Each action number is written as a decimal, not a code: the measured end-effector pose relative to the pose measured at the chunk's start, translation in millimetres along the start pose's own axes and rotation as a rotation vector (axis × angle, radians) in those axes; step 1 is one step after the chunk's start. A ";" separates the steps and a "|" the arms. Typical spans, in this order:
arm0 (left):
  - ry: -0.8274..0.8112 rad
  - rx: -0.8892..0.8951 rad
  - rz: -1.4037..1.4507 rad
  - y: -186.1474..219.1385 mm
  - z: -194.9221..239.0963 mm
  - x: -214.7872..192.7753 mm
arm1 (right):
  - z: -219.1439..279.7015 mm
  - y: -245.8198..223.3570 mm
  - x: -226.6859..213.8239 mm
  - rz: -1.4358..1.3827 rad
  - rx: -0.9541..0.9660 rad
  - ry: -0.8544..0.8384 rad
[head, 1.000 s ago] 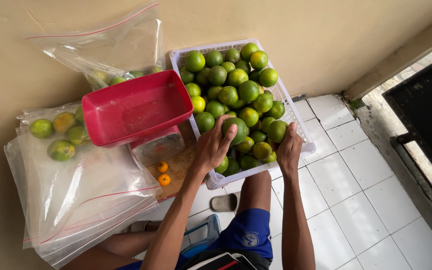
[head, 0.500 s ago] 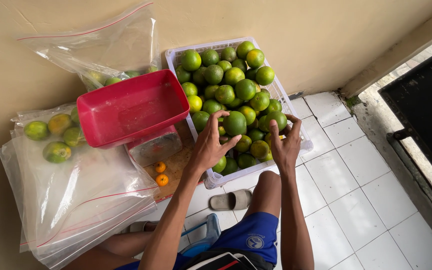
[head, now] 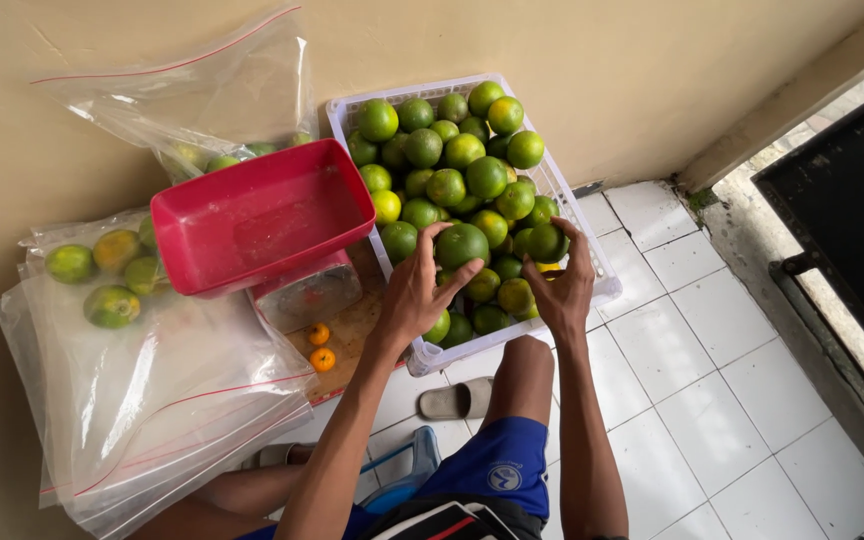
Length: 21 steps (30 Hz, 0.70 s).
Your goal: The person repeatedly picks green limes from a white crate and places them into the red tray of a mechanical scale. They continue adding limes one by one, occasionally adjusting the pile in the tray, while more limes remain in the crate and some are already bagged nearby.
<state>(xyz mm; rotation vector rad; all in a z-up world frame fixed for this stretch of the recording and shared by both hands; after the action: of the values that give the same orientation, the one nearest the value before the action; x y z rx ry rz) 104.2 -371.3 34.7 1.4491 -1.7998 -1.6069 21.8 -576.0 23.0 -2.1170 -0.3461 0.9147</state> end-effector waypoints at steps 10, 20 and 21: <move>-0.072 -0.060 -0.055 -13.4 -2.1 3.0 | 0.0 31.4 9.9 -0.006 0.028 -0.035; -0.059 -0.050 -0.012 -32.1 -1.4 8.5 | 5.6 54.1 12.6 0.049 0.032 0.060; -0.060 -0.052 -0.010 -31.5 -1.2 8.3 | 5.3 56.4 12.6 0.050 0.033 0.059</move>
<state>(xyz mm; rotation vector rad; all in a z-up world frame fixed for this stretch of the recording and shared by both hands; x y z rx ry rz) 116.0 -374.1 4.4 1.4038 -1.7719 -1.7067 23.7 -603.4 -28.2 -2.1256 -0.2472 0.8788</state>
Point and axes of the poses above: each hand's wrist, its own z-axis away from the middle knuckle, its own x-axis out of the palm, y = z × x, the point moved 4 cm from there along -z, towards the middle knuckle, and after that the axes turned 1 degree about y, right-handed, at the moved point
